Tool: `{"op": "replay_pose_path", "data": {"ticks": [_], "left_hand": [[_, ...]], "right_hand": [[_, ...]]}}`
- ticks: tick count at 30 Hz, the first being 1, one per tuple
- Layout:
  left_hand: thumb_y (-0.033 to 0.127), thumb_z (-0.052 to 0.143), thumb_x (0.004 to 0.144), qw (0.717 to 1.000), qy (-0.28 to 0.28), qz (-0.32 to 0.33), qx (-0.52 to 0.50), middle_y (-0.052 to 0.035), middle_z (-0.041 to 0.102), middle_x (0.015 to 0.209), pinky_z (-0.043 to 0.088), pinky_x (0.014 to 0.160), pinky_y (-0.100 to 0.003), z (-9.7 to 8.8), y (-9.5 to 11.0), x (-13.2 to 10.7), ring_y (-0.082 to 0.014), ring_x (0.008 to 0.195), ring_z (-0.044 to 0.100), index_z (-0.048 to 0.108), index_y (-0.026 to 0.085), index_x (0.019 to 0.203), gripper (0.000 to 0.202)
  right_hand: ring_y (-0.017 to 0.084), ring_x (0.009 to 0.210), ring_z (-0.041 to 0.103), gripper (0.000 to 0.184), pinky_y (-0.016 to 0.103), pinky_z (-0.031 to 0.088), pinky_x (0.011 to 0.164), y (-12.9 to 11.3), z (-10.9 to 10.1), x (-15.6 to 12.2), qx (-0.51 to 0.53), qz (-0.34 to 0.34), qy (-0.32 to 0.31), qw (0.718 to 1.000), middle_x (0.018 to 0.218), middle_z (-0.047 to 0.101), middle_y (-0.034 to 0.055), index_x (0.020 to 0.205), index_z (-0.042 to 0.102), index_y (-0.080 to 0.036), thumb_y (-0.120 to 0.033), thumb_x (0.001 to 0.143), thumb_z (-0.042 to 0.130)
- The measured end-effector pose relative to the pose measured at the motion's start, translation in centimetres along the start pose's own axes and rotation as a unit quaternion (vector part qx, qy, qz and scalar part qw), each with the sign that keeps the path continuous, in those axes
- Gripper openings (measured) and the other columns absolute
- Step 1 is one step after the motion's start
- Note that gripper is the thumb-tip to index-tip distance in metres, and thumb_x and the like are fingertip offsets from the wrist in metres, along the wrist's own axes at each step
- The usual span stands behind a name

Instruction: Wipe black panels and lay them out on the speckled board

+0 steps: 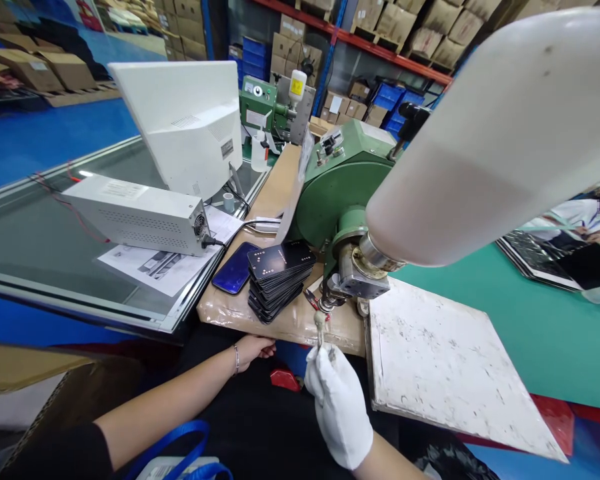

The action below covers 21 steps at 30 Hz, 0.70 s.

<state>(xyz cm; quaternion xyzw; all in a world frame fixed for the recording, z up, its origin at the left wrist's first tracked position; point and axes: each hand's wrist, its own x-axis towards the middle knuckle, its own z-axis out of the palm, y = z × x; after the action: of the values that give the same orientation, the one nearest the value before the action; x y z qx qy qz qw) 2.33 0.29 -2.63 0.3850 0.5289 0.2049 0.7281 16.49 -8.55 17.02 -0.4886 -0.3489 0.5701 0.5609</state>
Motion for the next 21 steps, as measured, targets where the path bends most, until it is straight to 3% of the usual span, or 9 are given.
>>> {"op": "replay_pose_path", "data": {"ticks": [3,9,21], "left_hand": [[0.032,0.053,0.086,1.0,-0.006,0.0,0.003,-0.0001,0.061,0.075,0.05,0.062,-0.028,0.0,0.0,0.1,-0.0106,0.064,0.058,0.059,0.012,0.083,0.021],[0.032,0.053,0.086,1.0,-0.007,0.001,0.004,-0.0003,0.061,0.076,0.05,0.063,-0.028,-0.1,0.0,0.0,-0.011,0.066,0.058,0.059,0.012,0.081,0.022],[0.031,0.052,0.086,1.0,-0.016,0.008,-0.008,-0.0002,0.061,0.076,0.05,0.062,-0.028,-0.2,0.0,-0.5,-0.0109,0.065,0.058,0.059,0.012,0.086,0.02]], "right_hand": [[0.011,0.043,0.024,0.018,0.027,0.023,0.047,-0.1,-0.2,0.3,0.025,-0.025,0.027,0.999,0.044,0.031,-0.0068,0.078,0.05,-0.024,-0.037,0.089,0.047],[0.009,0.041,0.022,0.021,0.026,0.02,0.047,-1.6,0.1,2.0,0.016,-0.051,0.014,0.998,0.042,0.031,-0.0075,0.079,0.053,-0.021,-0.036,0.091,0.044],[0.007,0.039,0.011,0.021,0.023,0.015,0.04,-4.2,-0.1,1.8,0.12,0.014,-0.026,0.992,0.042,0.017,-0.0092,0.079,0.05,-0.021,-0.035,0.092,0.042]]}}
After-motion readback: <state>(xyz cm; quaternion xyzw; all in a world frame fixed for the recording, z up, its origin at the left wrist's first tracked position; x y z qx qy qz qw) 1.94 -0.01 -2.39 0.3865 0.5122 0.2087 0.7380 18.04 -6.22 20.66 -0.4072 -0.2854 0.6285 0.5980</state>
